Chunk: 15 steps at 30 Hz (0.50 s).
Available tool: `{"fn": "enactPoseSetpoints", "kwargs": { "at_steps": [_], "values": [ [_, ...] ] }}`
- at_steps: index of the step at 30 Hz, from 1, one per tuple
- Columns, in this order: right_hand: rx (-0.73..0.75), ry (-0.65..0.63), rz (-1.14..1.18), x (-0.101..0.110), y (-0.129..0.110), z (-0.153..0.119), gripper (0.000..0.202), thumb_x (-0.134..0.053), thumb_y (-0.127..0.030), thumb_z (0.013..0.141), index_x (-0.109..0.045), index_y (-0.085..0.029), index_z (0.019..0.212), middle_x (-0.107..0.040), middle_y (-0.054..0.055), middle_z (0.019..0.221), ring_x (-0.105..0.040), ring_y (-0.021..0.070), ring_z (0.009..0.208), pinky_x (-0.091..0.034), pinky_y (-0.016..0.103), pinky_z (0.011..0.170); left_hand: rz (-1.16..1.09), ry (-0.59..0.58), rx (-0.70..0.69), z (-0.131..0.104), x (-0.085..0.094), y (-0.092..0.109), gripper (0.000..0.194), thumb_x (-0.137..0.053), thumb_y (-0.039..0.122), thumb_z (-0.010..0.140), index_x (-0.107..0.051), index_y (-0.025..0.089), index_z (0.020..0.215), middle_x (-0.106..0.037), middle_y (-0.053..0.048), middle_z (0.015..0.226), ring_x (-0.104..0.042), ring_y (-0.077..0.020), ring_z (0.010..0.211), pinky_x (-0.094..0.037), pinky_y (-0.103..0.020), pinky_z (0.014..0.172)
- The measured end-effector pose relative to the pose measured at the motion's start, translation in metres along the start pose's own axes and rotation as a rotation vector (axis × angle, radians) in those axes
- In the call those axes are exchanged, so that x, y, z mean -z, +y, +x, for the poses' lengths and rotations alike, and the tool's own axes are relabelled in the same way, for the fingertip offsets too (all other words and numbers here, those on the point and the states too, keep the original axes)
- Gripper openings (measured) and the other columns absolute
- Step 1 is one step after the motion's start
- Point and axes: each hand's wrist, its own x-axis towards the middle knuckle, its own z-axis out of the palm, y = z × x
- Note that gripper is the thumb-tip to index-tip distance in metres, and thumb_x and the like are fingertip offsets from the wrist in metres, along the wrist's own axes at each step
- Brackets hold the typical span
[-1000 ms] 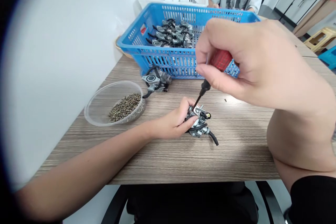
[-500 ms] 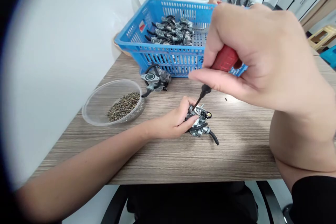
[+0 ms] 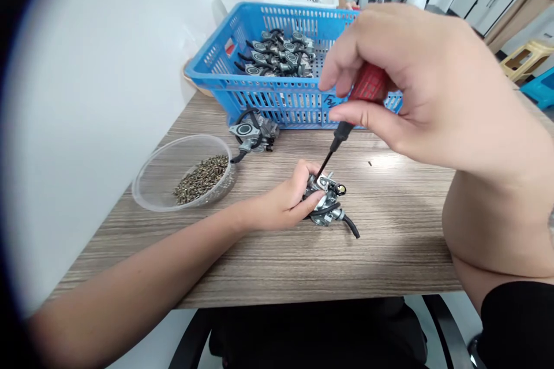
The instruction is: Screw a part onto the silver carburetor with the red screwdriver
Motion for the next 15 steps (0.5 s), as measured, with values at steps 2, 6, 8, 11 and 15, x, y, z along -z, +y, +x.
{"fn": "enactPoseSetpoints", "kwargs": {
  "at_steps": [2, 6, 8, 11, 15],
  "values": [
    [0.008, 0.023, 0.007, -0.006, -0.007, 0.003, 0.015, -0.068, -0.051, 0.101, -0.069, -0.037, 0.099, -0.07, 0.003, 0.092, -0.066, 0.0249, 0.087, -0.05, 0.047, 0.08, -0.009, 0.0, -0.002, 0.0, 0.0, 0.0, 0.03, -0.047, 0.041, 0.107, -0.029, 0.023, 0.123, -0.06, -0.01, 0.107, -0.066, -0.0244, 0.09, -0.056, -0.044, 0.082],
    [0.06, 0.049, 0.033, -0.012, -0.011, 0.004, 0.024, -0.068, -0.05, 0.101, -0.065, -0.03, 0.09, -0.066, 0.003, 0.087, -0.064, 0.0217, 0.077, -0.051, 0.044, 0.071, -0.022, 0.008, -0.028, 0.0, -0.001, 0.0, 0.028, -0.048, 0.039, 0.107, -0.03, 0.024, 0.121, -0.06, -0.01, 0.112, -0.067, -0.0235, 0.094, -0.057, -0.042, 0.084],
    [0.104, 0.012, 0.035, -0.007, -0.005, 0.002, 0.019, -0.068, -0.047, 0.1, -0.062, -0.03, 0.097, -0.064, 0.004, 0.1, -0.065, 0.0223, 0.086, -0.053, 0.043, 0.068, -0.026, 0.004, -0.022, 0.0, -0.001, 0.001, 0.028, -0.048, 0.039, 0.107, -0.029, 0.024, 0.121, -0.061, -0.011, 0.111, -0.067, -0.0238, 0.094, -0.057, -0.042, 0.084],
    [0.205, -0.132, 0.143, 0.004, 0.008, -0.002, 0.013, -0.07, -0.038, 0.096, -0.06, -0.032, 0.102, -0.062, 0.005, 0.108, -0.066, 0.0243, 0.098, -0.054, 0.042, 0.065, -0.037, -0.011, -0.002, -0.001, 0.0, 0.001, 0.029, -0.047, 0.04, 0.107, -0.029, 0.024, 0.122, -0.061, -0.009, 0.107, -0.067, -0.0237, 0.091, -0.056, -0.042, 0.083],
    [0.224, -0.087, 0.107, 0.005, 0.007, -0.002, 0.01, -0.07, -0.04, 0.1, -0.063, -0.033, 0.099, -0.066, 0.002, 0.09, -0.064, 0.0229, 0.087, -0.051, 0.044, 0.073, -0.023, -0.008, -0.006, -0.001, 0.001, 0.002, 0.029, -0.047, 0.041, 0.107, -0.029, 0.024, 0.122, -0.059, -0.008, 0.106, -0.066, -0.023, 0.091, -0.056, -0.042, 0.083]
  ]
}}
